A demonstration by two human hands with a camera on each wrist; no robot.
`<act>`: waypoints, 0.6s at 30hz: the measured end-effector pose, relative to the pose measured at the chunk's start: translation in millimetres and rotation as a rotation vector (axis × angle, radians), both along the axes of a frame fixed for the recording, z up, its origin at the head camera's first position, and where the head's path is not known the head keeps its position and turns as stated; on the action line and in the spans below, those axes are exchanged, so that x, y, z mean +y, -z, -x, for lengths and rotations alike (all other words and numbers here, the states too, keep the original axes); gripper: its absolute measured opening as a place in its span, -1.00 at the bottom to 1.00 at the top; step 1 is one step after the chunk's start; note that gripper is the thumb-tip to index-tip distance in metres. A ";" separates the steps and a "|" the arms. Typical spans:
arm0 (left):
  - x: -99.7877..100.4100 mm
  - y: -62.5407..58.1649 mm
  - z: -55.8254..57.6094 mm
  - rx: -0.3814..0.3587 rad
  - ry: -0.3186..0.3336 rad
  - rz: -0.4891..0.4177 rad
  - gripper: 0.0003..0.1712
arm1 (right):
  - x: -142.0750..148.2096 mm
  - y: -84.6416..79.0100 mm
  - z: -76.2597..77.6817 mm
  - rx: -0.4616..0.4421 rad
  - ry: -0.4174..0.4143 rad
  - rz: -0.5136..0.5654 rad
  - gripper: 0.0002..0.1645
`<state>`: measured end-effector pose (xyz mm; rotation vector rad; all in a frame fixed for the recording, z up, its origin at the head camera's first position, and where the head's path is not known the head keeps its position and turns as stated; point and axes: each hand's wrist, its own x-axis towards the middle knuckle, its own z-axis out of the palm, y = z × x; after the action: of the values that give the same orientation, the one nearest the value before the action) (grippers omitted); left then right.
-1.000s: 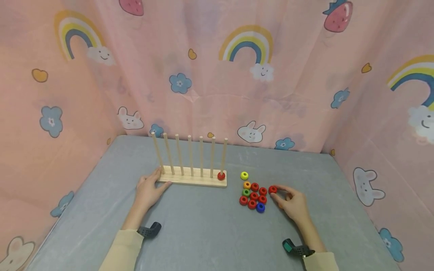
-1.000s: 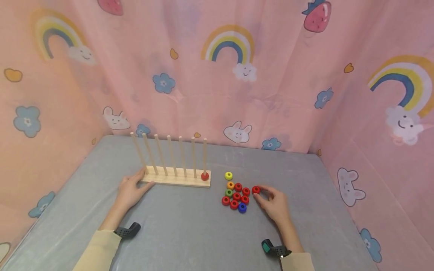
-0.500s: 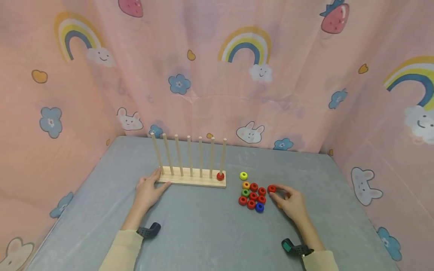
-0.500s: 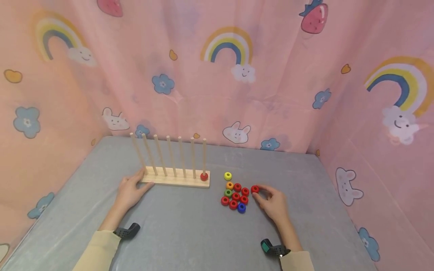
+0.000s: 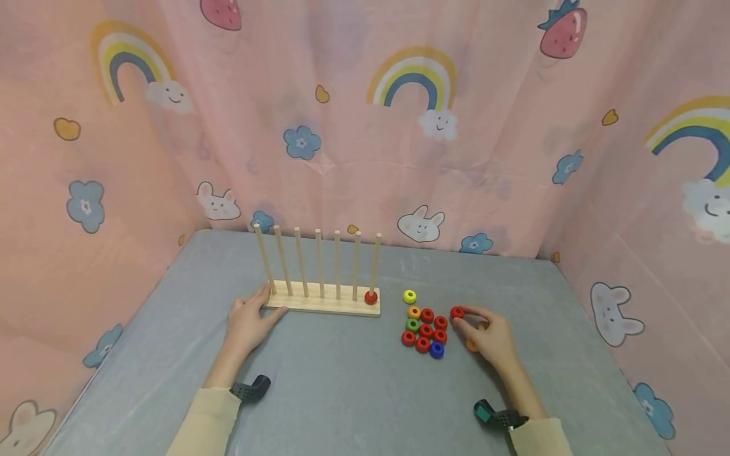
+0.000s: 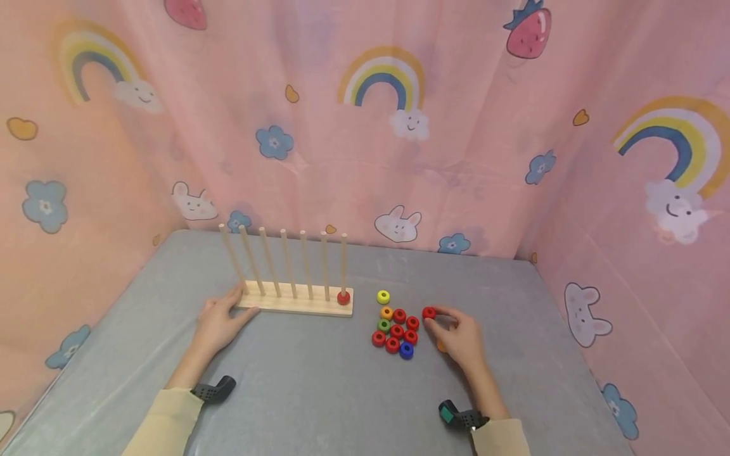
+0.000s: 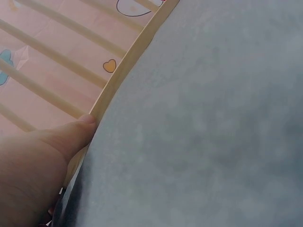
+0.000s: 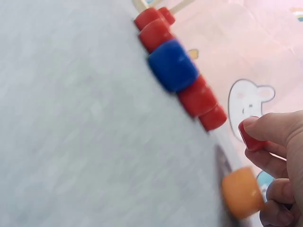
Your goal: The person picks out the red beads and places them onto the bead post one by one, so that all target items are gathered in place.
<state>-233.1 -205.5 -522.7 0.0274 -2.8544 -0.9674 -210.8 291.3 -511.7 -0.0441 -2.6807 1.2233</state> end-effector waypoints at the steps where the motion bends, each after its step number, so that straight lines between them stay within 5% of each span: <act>1: 0.2 -0.2 -0.3 -0.001 0.002 -0.001 -0.09 | -0.8 -2.3 0.5 0.007 -0.005 0.002 -0.52; 18: 2.3 -2.6 -2.0 0.004 0.006 -0.002 -0.09 | -19.5 -52.9 11.9 0.096 -0.008 -0.002 -0.53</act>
<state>-231.1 -203.2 -520.1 0.0175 -2.8513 -0.9707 -222.7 271.8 -458.7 0.0246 -2.6021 1.1930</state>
